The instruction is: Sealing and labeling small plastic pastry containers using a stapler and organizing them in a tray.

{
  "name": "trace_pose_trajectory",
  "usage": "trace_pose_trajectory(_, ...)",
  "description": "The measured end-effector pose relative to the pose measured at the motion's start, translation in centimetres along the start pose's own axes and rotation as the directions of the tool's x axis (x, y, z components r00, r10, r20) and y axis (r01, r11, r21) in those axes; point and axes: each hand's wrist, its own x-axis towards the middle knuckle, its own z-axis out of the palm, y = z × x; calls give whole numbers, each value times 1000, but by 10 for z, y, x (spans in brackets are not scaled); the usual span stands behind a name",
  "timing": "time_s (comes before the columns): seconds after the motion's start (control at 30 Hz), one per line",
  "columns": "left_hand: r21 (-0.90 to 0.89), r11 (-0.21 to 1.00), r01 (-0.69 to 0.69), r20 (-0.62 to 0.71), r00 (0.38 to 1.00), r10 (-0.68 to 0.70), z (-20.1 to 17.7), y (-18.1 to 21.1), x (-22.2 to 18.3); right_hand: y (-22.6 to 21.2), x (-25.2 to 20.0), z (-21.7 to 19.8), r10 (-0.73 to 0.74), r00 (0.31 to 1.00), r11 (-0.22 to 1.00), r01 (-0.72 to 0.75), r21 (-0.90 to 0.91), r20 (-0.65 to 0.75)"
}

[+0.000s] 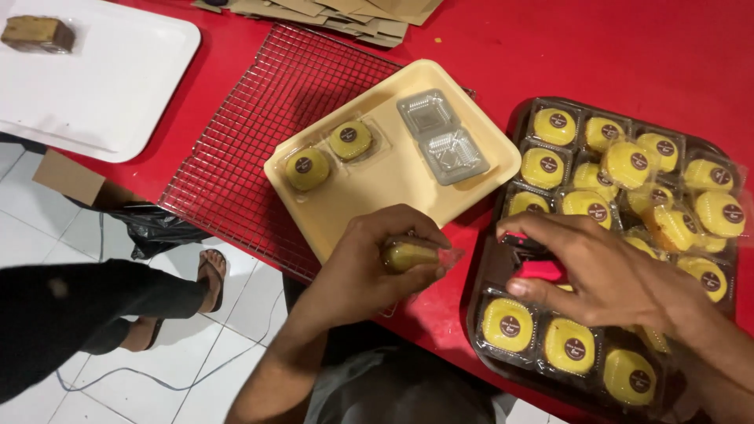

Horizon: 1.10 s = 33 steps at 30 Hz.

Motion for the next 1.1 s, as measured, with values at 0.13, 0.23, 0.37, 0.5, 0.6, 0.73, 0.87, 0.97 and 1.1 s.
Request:
trace_pose_trajectory(0.13,-147,985,88,-23,995,-92,-2,-9,-3,3,16,13,-56,998,998,56,-35,4)
trace_pose_trajectory(0.23,-137,985,101,-218,967,-129,0,-25,0,-2,25,16,-77,997,996,76,-50,-14)
trace_pose_trajectory(0.37,-606,793,62,-384,850,-360,7,-41,0,-8,37,16,-108,992,993,111,42,-70)
trace_pose_trajectory(0.5,-723,691,-24,-366,861,-353,8,-43,-2,-9,42,21,-111,987,959,137,250,-116)
trace_pose_trajectory(0.6,-775,630,-44,-366,845,-391,9,-36,-2,-13,45,23,-116,978,933,167,320,-173)
trace_pose_trajectory(0.73,-764,638,-96,-397,849,-348,9,-22,2,-29,42,27,-195,942,795,315,518,-274)
trace_pose_trajectory(0.87,-576,790,-210,-560,806,-193,11,-12,9,-41,37,19,-174,939,646,336,685,-297)
trace_pose_trajectory(0.97,-482,842,-241,-581,808,-101,13,-8,10,-45,38,16,-176,934,681,343,647,-310)
trace_pose_trajectory(1.1,-398,878,-266,-612,790,-38,15,-9,12,-38,42,23,-279,887,789,430,439,-367)
